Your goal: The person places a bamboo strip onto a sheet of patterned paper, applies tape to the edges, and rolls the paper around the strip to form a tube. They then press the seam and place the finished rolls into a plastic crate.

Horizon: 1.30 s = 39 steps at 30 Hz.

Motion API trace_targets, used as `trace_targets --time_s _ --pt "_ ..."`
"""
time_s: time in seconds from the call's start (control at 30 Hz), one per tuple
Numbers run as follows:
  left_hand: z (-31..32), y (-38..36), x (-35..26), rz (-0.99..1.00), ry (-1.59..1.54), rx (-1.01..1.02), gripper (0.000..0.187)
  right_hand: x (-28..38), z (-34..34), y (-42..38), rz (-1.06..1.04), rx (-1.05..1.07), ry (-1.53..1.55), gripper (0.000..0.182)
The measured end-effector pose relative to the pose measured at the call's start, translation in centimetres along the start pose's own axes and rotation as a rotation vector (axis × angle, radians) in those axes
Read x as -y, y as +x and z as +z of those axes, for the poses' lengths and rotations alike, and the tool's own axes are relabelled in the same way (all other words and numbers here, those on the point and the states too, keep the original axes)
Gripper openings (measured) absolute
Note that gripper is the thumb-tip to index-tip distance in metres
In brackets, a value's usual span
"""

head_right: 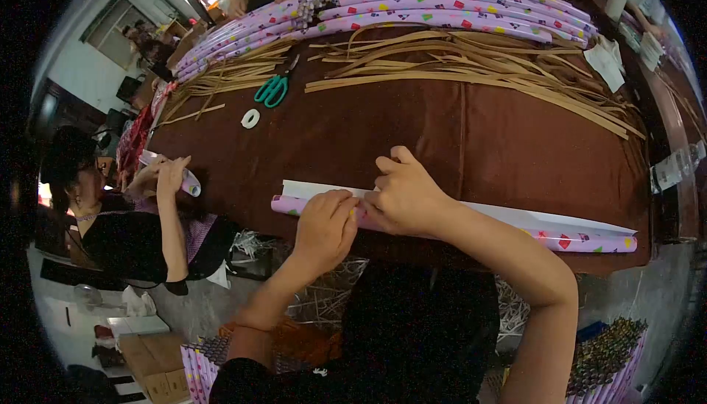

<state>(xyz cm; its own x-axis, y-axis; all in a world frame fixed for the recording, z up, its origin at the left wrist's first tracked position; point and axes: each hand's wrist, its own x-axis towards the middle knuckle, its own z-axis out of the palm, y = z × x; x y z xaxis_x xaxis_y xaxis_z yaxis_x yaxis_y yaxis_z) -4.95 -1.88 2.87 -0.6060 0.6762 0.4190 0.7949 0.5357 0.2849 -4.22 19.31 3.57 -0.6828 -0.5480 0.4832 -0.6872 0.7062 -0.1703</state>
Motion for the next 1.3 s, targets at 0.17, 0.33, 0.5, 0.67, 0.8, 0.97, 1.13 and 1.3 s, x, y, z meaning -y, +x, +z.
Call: trace_targets --time_s 0.17,0.33,0.5,0.67,0.8,0.97,1.13,1.3 --pt "1.3 -0.4 0.1 0.011 0.081 -0.037 0.028 0.4 -0.5 0.0 -0.026 0.021 -0.059 0.031" --pt "1.3 -0.6 0.0 -0.007 0.089 -0.021 0.032 0.7 -3.9 -0.7 0.114 0.123 -0.171 0.042" --pt "1.7 -0.6 0.2 0.0 0.104 -0.037 0.033 1.5 -11.0 -3.8 0.467 0.083 -0.057 0.03" --pt "1.7 -0.8 0.2 -0.013 0.103 -0.018 0.034 0.9 -14.8 -10.1 0.792 -0.032 -0.223 0.03" --pt "1.9 -1.0 0.3 -0.005 0.118 -0.002 0.035 1.8 -14.6 -13.4 0.864 0.059 -0.428 0.04" --pt "2.1 -1.2 0.5 -0.018 0.108 0.018 0.035 2.4 -12.1 -15.0 0.89 0.033 -0.517 0.04" --pt "1.9 -1.2 0.4 -0.005 0.072 0.039 0.033 2.2 -11.1 -14.5 0.851 0.007 -0.592 0.041" --pt "2.0 -1.2 0.4 -0.011 0.118 0.027 0.036 1.9 -10.5 -14.6 0.846 0.056 -0.647 0.041"
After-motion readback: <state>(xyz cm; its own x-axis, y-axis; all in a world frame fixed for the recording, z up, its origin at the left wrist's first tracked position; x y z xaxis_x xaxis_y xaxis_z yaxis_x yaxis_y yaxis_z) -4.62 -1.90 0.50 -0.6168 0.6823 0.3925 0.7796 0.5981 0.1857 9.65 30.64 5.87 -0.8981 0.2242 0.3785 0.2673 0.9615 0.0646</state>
